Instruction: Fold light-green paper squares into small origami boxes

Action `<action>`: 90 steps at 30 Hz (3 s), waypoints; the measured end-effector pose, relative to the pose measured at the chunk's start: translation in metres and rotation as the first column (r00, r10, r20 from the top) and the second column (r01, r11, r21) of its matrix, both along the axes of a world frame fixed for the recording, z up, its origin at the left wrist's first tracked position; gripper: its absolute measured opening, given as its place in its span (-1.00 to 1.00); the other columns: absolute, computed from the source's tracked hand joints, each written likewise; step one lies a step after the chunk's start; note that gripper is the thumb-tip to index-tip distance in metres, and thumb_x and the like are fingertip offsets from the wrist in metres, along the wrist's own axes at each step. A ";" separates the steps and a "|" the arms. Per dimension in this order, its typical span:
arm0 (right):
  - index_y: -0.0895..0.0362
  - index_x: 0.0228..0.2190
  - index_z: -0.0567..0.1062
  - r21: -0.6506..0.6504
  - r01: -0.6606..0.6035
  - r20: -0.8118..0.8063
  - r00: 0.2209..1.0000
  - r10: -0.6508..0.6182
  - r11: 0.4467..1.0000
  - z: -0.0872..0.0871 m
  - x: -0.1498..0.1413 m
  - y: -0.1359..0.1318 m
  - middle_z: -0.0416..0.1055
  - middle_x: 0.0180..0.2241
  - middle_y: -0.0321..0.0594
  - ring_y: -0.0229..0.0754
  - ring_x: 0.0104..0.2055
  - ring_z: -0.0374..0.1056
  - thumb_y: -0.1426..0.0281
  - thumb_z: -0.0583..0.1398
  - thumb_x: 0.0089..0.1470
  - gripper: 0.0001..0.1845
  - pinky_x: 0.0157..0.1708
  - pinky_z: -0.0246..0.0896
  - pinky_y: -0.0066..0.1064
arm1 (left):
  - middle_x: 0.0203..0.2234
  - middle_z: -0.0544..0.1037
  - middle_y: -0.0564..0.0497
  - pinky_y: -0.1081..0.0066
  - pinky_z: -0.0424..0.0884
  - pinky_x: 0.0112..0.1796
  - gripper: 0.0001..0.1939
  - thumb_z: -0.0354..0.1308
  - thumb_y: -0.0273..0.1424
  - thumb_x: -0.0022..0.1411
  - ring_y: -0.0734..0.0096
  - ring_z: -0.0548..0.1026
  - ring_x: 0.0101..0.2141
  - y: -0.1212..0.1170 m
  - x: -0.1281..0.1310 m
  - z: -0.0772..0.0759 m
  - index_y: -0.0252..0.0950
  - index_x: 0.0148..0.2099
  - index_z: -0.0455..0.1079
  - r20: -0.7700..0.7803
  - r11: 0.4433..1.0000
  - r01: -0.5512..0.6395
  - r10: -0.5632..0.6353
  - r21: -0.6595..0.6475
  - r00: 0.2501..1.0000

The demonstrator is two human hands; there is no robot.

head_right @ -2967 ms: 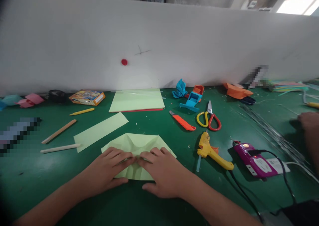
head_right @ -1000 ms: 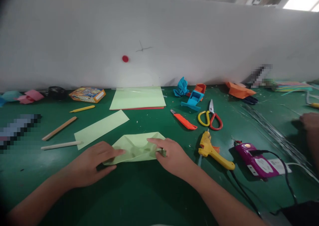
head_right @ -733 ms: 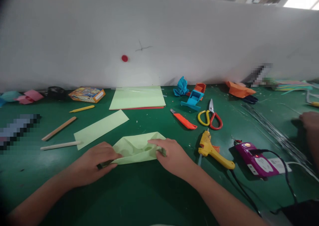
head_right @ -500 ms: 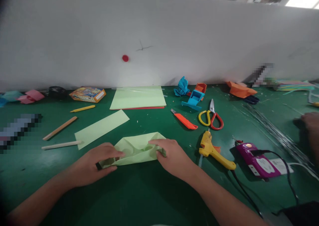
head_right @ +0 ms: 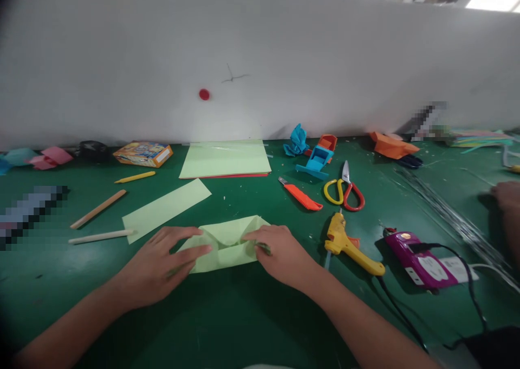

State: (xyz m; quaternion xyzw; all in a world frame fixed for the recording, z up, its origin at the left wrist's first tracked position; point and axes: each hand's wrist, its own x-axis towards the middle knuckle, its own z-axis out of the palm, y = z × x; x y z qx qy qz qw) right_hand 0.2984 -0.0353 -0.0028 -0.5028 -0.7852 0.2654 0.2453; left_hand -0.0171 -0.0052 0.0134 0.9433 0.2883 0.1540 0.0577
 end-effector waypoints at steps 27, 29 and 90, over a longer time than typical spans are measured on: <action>0.01 0.09 0.48 0.177 -0.280 0.299 0.929 0.219 0.944 0.004 -0.011 -0.009 0.43 0.15 -0.08 0.01 0.15 0.31 0.38 0.12 0.33 -0.67 0.14 0.12 -0.03 | 0.25 0.43 -0.11 0.03 0.24 0.20 -0.59 -0.04 -0.39 0.46 0.04 0.40 0.21 -0.013 0.025 -0.014 -0.24 0.28 0.36 -0.178 0.992 0.034 -0.013 0.120 0.984; 0.03 0.12 0.46 0.148 -0.286 0.306 0.923 0.231 0.947 0.004 -0.012 -0.009 0.40 0.18 -0.08 0.02 0.19 0.28 0.38 0.12 0.32 -0.64 0.17 0.11 -0.02 | 0.24 0.44 -0.13 0.04 0.19 0.24 -0.59 -0.06 -0.42 0.45 0.03 0.38 0.23 -0.016 0.027 -0.017 -0.28 0.25 0.40 -0.175 0.985 0.045 -0.015 0.165 0.984; 0.20 0.43 -0.04 0.028 -0.071 0.521 0.852 0.046 0.997 -0.003 0.001 -0.052 -0.15 0.46 -0.03 0.07 0.48 -0.16 -0.07 -0.09 0.37 -0.16 0.42 -0.13 0.09 | 0.39 0.19 0.12 0.22 0.25 0.28 -0.21 0.09 -0.07 0.42 0.23 0.31 0.30 -0.086 -0.042 -0.033 0.03 0.52 -0.20 -0.212 0.975 -0.203 0.219 0.093 0.952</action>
